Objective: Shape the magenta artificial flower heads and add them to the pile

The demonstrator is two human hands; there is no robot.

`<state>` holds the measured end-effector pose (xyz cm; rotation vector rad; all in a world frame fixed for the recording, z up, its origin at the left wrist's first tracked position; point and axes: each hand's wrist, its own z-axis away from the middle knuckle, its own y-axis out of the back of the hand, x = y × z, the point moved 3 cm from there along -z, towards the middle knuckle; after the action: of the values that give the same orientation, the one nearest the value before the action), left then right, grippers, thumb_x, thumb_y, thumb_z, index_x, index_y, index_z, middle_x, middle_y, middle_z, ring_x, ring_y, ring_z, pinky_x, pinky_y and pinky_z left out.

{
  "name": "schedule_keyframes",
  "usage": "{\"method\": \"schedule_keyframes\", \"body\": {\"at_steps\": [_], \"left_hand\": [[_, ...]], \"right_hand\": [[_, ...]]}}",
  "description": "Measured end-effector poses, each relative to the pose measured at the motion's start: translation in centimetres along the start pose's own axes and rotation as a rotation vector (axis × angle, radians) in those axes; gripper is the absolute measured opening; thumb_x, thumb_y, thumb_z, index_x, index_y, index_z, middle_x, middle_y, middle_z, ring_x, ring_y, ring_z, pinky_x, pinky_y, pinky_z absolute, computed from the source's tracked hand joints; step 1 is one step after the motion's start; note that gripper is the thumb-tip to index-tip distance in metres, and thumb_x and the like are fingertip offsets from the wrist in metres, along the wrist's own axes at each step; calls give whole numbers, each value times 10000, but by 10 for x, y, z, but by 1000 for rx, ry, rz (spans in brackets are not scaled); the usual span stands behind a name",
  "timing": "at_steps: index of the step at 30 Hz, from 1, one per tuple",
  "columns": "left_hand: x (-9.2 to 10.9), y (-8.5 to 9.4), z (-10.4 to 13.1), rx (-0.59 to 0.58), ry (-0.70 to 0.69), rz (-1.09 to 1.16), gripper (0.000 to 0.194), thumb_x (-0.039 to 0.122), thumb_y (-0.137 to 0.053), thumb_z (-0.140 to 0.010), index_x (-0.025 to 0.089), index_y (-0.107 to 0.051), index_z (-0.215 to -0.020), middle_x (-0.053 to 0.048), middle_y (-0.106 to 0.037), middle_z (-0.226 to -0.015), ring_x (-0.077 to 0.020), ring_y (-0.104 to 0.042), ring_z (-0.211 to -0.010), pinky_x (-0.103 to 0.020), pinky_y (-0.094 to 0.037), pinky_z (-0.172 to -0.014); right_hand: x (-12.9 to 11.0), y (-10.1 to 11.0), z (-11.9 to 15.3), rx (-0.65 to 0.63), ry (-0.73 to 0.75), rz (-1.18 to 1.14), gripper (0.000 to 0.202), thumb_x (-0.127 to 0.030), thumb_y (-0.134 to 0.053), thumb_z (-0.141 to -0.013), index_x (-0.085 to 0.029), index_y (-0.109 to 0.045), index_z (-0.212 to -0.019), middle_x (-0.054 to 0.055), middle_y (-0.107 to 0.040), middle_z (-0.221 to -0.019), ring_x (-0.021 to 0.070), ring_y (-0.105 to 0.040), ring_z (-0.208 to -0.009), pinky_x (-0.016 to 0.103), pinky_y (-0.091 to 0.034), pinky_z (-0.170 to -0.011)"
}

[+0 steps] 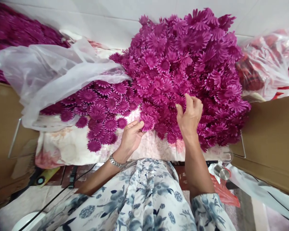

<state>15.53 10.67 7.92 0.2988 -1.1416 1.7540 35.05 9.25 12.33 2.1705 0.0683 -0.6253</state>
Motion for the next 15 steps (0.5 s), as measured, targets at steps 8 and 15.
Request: {"method": "schedule_keyframes", "body": {"at_steps": [8, 15], "left_hand": [[0, -5, 1, -55, 64, 16, 185, 243, -773, -583, 132, -629, -611, 22, -566, -596, -65, -498, -546, -185, -377, -512], [4, 0, 2, -41, -26, -85, 241, 298, -776, -581, 136, -601, -541, 45, -475, -500, -65, -413, -503, -214, -331, -518]], "right_hand": [[-63, -24, 41, -474, 219, -457, 101, -270, -589, -822, -173, -570, -796, 0, -514, -669, 128, -503, -633, 254, -419, -587], [-27, -18, 10, -165, 139, -169, 140, -221, -490, -864, -188, -598, -781, 28, -570, -698, 153, -536, -690, 287, -451, -660]]}}
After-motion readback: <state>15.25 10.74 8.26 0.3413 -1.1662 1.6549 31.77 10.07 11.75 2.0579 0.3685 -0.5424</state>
